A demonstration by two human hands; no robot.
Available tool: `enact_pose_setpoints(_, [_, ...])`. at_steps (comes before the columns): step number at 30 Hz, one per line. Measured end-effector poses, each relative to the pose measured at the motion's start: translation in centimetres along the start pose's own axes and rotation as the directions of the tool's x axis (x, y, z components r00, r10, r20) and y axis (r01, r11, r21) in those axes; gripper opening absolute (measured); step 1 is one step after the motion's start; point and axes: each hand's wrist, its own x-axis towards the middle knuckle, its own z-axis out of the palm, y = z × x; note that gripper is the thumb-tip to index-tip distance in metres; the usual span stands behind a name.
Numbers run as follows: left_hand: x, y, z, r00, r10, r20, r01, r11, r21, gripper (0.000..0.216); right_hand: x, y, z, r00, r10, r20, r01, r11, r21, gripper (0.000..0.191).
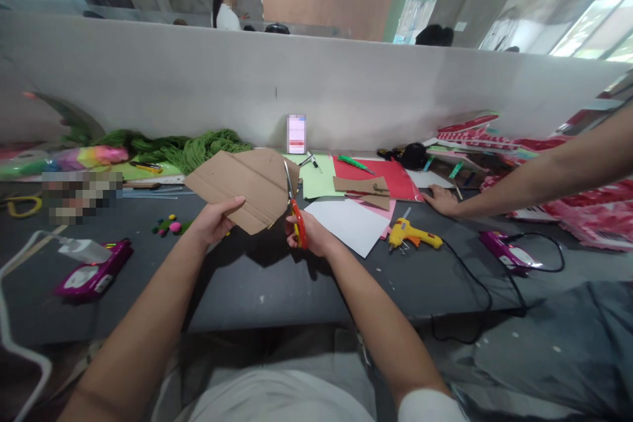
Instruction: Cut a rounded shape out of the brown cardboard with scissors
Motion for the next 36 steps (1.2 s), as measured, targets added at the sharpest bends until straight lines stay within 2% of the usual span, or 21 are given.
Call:
enact_pose_setpoints(3, [0.2, 0.1, 0.0, 0.999, 0.02, -0.032, -0.021, 0.999, -0.048, 0.033, -0.3, -0.4, -0.2, 0.994, 0.06, 0.091, -0.067, 0.995, 0.075, 0.026])
enact_pose_setpoints(6, [0.4, 0.0, 0.1, 0.995, 0.073, -0.071, -0.075, 0.997, -0.025, 0.036, -0.5, -0.6, -0.5, 0.979, 0.114, 0.168, -0.138, 0.98, 0.143, 0.023])
enact_pose_setpoints(10, [0.5, 0.0, -0.1, 0.986, 0.133, -0.103, -0.131, 0.991, 0.019, 0.044, -0.8, -0.7, -0.7, 0.966, 0.091, 0.244, -0.141, 0.97, 0.2, 0.026])
enact_pose_setpoints(15, [0.1, 0.2, -0.4, 0.995, 0.094, -0.023, -0.092, 0.994, 0.064, 0.046, -1.2, -1.4, -0.9, 0.947, 0.053, 0.317, -0.137, 0.958, 0.25, 0.03])
enact_pose_setpoints(18, [-0.2, 0.2, -0.2, 0.999, 0.036, -0.005, -0.036, 0.997, 0.066, 0.04, -1.2, -1.6, -0.8, 0.961, 0.073, 0.265, -0.134, 0.966, 0.22, 0.029])
enact_pose_setpoints(21, [-0.2, 0.2, 0.1, 0.998, -0.062, -0.007, 0.062, 0.998, 0.032, 0.032, -1.1, -1.3, -0.4, 0.987, 0.091, 0.136, -0.113, 0.98, 0.165, 0.022])
enact_pose_setpoints(25, [-0.2, 0.1, 0.4, 0.993, -0.116, -0.002, 0.116, 0.993, -0.019, 0.031, -0.7, -0.8, 0.4, 1.0, 0.025, -0.018, -0.023, 0.997, 0.077, 0.015])
enact_pose_setpoints(30, [-0.3, -0.1, 0.5, 0.991, -0.132, 0.018, 0.132, 0.991, 0.018, 0.033, -0.2, -0.4, 1.0, 0.996, -0.028, -0.085, 0.023, 0.998, -0.052, 0.016])
enact_pose_setpoints(36, [-0.5, 0.0, 0.2, 0.996, -0.081, 0.023, 0.079, 0.995, 0.058, 0.034, -0.4, -0.4, 0.9, 0.993, -0.061, -0.102, 0.047, 0.989, -0.139, 0.015])
